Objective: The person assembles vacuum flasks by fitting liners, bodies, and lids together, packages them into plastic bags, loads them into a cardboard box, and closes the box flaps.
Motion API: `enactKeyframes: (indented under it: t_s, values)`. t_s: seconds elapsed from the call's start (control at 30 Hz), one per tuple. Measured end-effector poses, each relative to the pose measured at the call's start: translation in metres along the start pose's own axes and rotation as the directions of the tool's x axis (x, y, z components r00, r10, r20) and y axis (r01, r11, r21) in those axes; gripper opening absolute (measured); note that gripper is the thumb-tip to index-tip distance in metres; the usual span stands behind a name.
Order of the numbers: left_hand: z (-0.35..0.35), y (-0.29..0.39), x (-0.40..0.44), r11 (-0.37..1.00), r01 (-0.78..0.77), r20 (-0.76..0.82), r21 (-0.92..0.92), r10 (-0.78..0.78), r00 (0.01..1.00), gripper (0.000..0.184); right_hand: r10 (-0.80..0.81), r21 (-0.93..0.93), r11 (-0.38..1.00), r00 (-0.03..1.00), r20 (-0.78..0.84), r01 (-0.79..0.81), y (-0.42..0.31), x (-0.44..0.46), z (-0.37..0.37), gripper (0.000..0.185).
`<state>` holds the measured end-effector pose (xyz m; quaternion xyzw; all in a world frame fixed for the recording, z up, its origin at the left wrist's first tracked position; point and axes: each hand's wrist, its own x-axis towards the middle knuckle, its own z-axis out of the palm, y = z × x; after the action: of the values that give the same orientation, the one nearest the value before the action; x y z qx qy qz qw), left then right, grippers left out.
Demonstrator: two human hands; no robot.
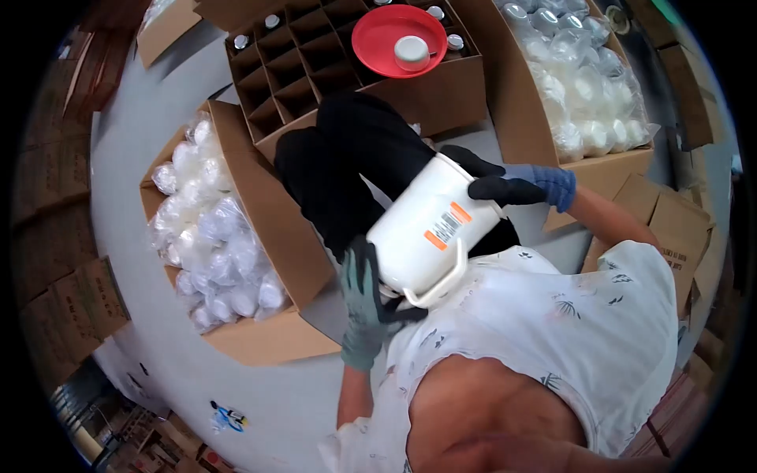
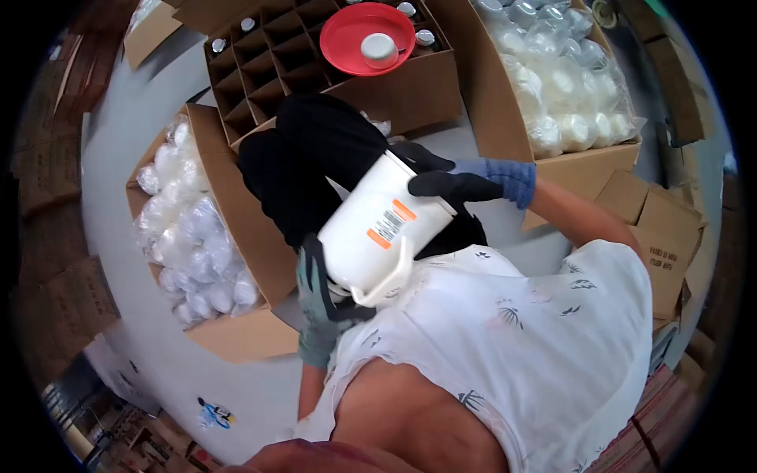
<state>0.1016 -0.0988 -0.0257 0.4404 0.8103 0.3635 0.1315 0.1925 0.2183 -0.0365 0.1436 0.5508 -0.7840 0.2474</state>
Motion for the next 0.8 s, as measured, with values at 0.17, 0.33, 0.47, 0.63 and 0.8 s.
enactKeyframes:
  t_s: [0.17,0.33,0.47,0.63,0.8]
  values:
    - [-0.017,-0.003,0.049,0.989,-0.086,-0.136,0.124,0.103,0.985,0.095,-0.206,-0.149,0.971,0.972,-0.109,0.189,-0.013,0.004,0.002,0.087]
    - [-0.020,-0.055,0.046,0.668,0.405,0.165,-0.625,-0.394,0.904,0.045,-0.574,-0.538,0.665,0.815,0.074,0.517,-0.048,0.015,0.007,0.106]
    - [-0.011,-0.078,0.044,0.579,0.478,0.407,-0.661,-0.258,0.876,0.041,-0.678,-0.675,0.238,0.617,0.399,0.698,-0.082,0.014,0.015,0.119]
    - [0.022,-0.076,0.049,0.458,0.398,0.338,-0.795,-0.211,0.917,0.046,-0.739,-0.459,0.287,0.499,0.453,0.841,-0.112,0.048,0.009,0.111]
    - [0.017,-0.114,0.046,0.313,0.228,0.109,-0.922,-0.354,0.929,0.054,-0.717,-0.419,0.679,0.666,-0.206,0.603,-0.104,0.112,-0.061,0.094]
